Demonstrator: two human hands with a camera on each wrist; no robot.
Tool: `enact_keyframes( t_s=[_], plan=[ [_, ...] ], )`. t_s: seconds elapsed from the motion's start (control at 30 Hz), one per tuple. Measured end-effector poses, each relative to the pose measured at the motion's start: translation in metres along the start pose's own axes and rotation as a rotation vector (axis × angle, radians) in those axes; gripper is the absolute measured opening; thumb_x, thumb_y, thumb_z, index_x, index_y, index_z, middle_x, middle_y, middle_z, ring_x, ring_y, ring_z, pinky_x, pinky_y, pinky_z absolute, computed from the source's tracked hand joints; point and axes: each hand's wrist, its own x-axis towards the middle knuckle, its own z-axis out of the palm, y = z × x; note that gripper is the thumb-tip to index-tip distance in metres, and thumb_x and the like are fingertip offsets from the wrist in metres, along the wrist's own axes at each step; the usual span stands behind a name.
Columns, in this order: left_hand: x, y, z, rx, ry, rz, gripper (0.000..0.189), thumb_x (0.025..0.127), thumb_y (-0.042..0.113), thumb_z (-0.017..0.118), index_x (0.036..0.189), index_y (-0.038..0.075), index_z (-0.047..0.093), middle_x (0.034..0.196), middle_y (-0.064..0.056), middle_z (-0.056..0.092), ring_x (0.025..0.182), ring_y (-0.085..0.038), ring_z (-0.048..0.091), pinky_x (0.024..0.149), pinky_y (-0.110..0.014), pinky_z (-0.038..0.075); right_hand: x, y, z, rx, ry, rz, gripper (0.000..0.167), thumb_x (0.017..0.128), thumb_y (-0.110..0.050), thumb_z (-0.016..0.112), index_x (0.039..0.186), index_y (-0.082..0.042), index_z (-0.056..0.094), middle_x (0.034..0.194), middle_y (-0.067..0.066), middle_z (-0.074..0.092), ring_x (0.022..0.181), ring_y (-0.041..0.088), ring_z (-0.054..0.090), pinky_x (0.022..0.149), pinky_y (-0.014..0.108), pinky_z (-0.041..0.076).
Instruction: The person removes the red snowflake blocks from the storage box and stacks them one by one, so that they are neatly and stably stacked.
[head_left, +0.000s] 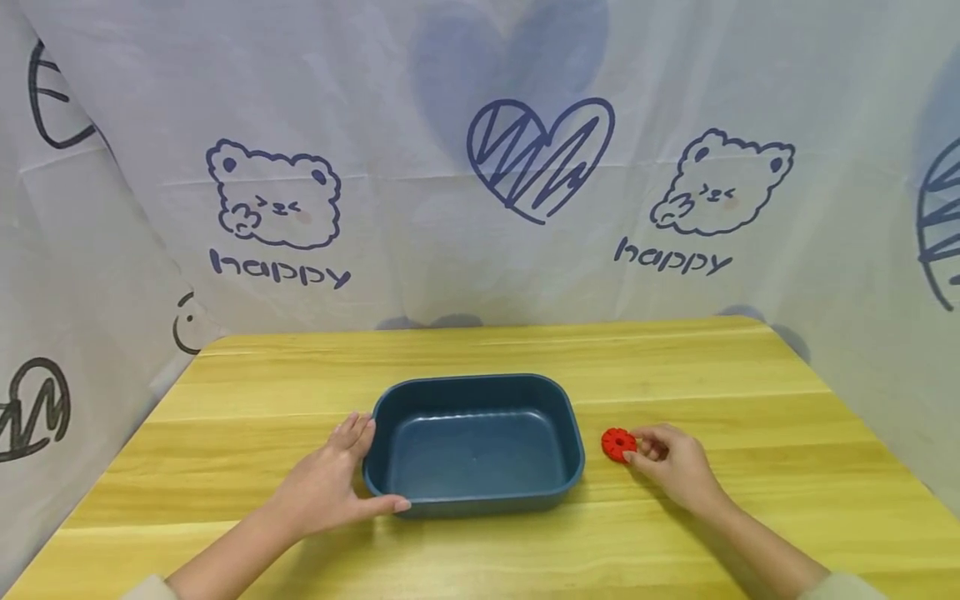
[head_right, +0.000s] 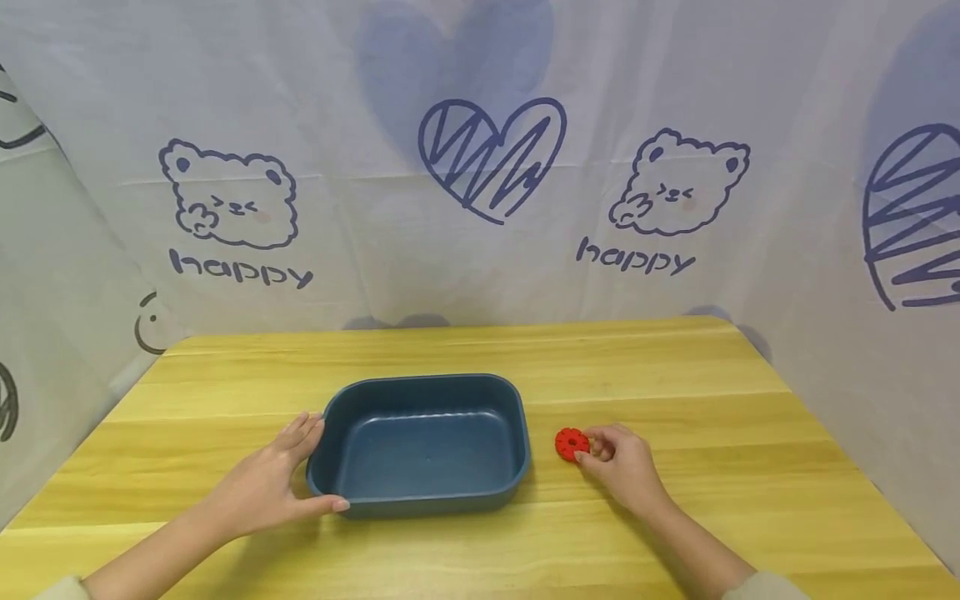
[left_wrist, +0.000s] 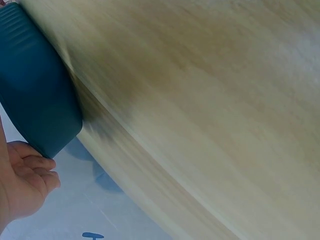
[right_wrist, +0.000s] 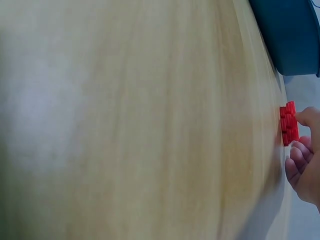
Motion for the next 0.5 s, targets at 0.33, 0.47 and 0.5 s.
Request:
enact_keyframes(
  t_s=[0.33, 0.47, 0.5],
  plan=[
    [-0.0014, 0.001, -0.0045, -0.005, -0.033, -0.008, 0.109, 0.068, 0.073, 0.06, 0.137, -0.009, 0.038, 0.144, -0.027, 0.035, 0.134, -0.043, 0.032, 0.092, -0.056, 0.044, 0.0015, -0.0021, -0.0022, 0.012, -0.026, 0.0, 0.027, 0.074, -0.001, 0.074, 0.099, 0.009, 0.066, 0.077, 0.005, 0.06, 0.064, -0.001, 0.045, 0.056, 0.016, 0.045],
    [-0.0013, 0.0014, -0.0047, 0.001, -0.039, -0.003, 0.111, 0.069, 0.074, 0.059, 0.137, -0.01, 0.036, 0.144, -0.029, 0.033, 0.134, -0.044, 0.032, 0.093, -0.055, 0.044, 0.0016, -0.0035, -0.0072, 0.016, -0.05, 0.043, 0.032, 0.076, -0.003, 0.073, 0.104, 0.01, 0.064, 0.08, 0.007, 0.06, 0.066, 0.0, 0.046, 0.059, 0.017, 0.046],
    [-0.0012, 0.0014, -0.0046, 0.001, -0.04, -0.004, 0.111, 0.069, 0.074, 0.058, 0.137, -0.01, 0.036, 0.144, -0.029, 0.033, 0.134, -0.044, 0.032, 0.094, -0.054, 0.044, 0.0019, -0.0039, -0.0091, 0.016, -0.055, 0.049, 0.033, 0.076, -0.004, 0.073, 0.105, 0.01, 0.064, 0.081, 0.007, 0.06, 0.066, 0.001, 0.047, 0.059, 0.017, 0.046]
  ],
)
